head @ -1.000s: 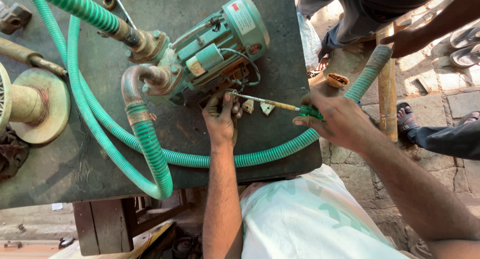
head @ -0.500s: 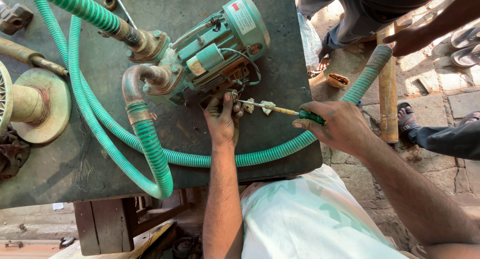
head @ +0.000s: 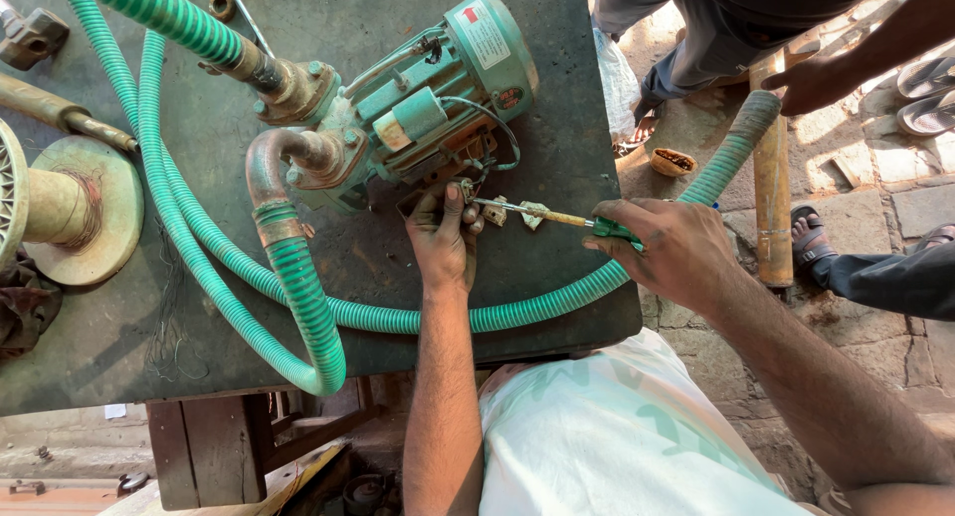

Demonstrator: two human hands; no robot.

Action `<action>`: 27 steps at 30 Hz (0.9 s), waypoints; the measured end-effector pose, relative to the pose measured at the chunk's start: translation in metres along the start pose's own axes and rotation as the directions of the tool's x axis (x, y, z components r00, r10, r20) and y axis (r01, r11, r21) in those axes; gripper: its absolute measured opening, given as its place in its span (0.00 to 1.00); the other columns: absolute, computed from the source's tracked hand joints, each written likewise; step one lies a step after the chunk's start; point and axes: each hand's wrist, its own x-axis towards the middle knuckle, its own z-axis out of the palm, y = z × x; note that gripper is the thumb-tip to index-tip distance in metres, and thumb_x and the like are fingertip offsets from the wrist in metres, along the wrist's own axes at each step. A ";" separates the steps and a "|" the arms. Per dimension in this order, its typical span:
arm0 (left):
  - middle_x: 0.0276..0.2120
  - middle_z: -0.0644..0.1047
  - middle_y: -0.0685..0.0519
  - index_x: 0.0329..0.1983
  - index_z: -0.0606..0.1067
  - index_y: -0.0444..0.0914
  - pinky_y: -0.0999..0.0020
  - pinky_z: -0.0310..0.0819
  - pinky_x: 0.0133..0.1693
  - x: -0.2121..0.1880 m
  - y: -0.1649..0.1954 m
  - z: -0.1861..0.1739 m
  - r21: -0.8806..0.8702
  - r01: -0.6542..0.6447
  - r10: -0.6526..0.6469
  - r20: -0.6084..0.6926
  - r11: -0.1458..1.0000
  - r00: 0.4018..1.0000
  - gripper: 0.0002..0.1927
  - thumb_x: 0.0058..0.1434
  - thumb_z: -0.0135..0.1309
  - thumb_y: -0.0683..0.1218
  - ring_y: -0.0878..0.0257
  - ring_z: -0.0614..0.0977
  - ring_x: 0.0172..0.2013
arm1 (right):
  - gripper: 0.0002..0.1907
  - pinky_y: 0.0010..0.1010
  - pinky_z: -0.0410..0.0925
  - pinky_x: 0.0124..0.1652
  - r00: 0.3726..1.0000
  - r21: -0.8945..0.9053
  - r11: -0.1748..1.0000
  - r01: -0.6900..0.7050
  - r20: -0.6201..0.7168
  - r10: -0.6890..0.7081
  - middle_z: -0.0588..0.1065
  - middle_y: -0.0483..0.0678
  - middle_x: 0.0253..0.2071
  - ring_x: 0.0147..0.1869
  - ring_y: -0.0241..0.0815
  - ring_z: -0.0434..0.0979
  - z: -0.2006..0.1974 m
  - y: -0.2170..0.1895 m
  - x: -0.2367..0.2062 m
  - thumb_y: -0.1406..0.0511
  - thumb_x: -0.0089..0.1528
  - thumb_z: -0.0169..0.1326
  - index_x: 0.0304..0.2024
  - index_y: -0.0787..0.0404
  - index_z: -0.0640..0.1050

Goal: The person uses a screwdriver to open the terminal box of a green electric motor, removes the cover, and manipulates the internal wiring and plug. The person then reassembles the terminal box and secures it with screws.

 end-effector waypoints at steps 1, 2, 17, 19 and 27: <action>0.32 0.76 0.56 0.43 0.78 0.37 0.74 0.75 0.31 0.000 0.000 0.000 0.002 0.004 -0.004 -0.001 1.000 1.000 0.14 0.63 0.66 0.51 0.69 0.76 0.30 | 0.20 0.39 0.74 0.26 1.000 0.007 1.000 -0.005 0.000 0.005 0.82 0.47 0.33 0.28 0.43 0.83 0.000 -0.001 0.000 0.50 0.62 0.59 0.49 0.55 0.80; 0.32 0.76 0.56 0.43 0.78 0.37 0.74 0.75 0.31 0.001 0.000 0.000 0.004 0.009 -0.009 -0.002 1.000 1.000 0.14 0.63 0.66 0.51 0.70 0.76 0.30 | 0.20 0.40 0.74 0.26 1.000 0.007 1.000 -0.007 0.000 0.007 0.82 0.47 0.33 0.28 0.43 0.83 -0.001 -0.001 0.000 0.50 0.62 0.59 0.49 0.55 0.80; 0.32 0.79 0.52 0.42 0.79 0.33 0.72 0.72 0.26 -0.003 0.003 0.007 0.167 -0.127 0.131 -0.014 0.978 0.991 0.14 0.64 0.64 0.50 0.68 0.76 0.27 | 0.22 0.37 0.72 0.27 0.988 -0.061 0.998 -0.014 0.154 0.023 0.80 0.49 0.27 0.25 0.42 0.80 0.012 0.022 0.008 0.48 0.70 0.49 0.43 0.59 0.80; 0.31 0.78 0.52 0.42 0.80 0.33 0.72 0.71 0.26 -0.003 0.003 0.007 0.180 -0.134 0.141 -0.026 0.975 0.990 0.14 0.65 0.64 0.49 0.67 0.76 0.27 | 0.23 0.36 0.71 0.21 0.997 -0.124 0.990 0.071 0.004 -0.071 0.80 0.49 0.28 0.23 0.42 0.79 0.015 0.022 0.011 0.47 0.67 0.52 0.44 0.60 0.80; 0.31 0.79 0.52 0.40 0.79 0.33 0.72 0.70 0.26 -0.004 0.002 0.007 0.107 -0.110 0.117 -0.062 0.988 0.991 0.14 0.63 0.66 0.49 0.67 0.75 0.27 | 0.22 0.36 0.72 0.25 0.997 -0.021 0.999 0.035 0.066 -0.034 0.78 0.48 0.25 0.23 0.41 0.77 0.016 0.023 0.011 0.48 0.68 0.51 0.40 0.60 0.79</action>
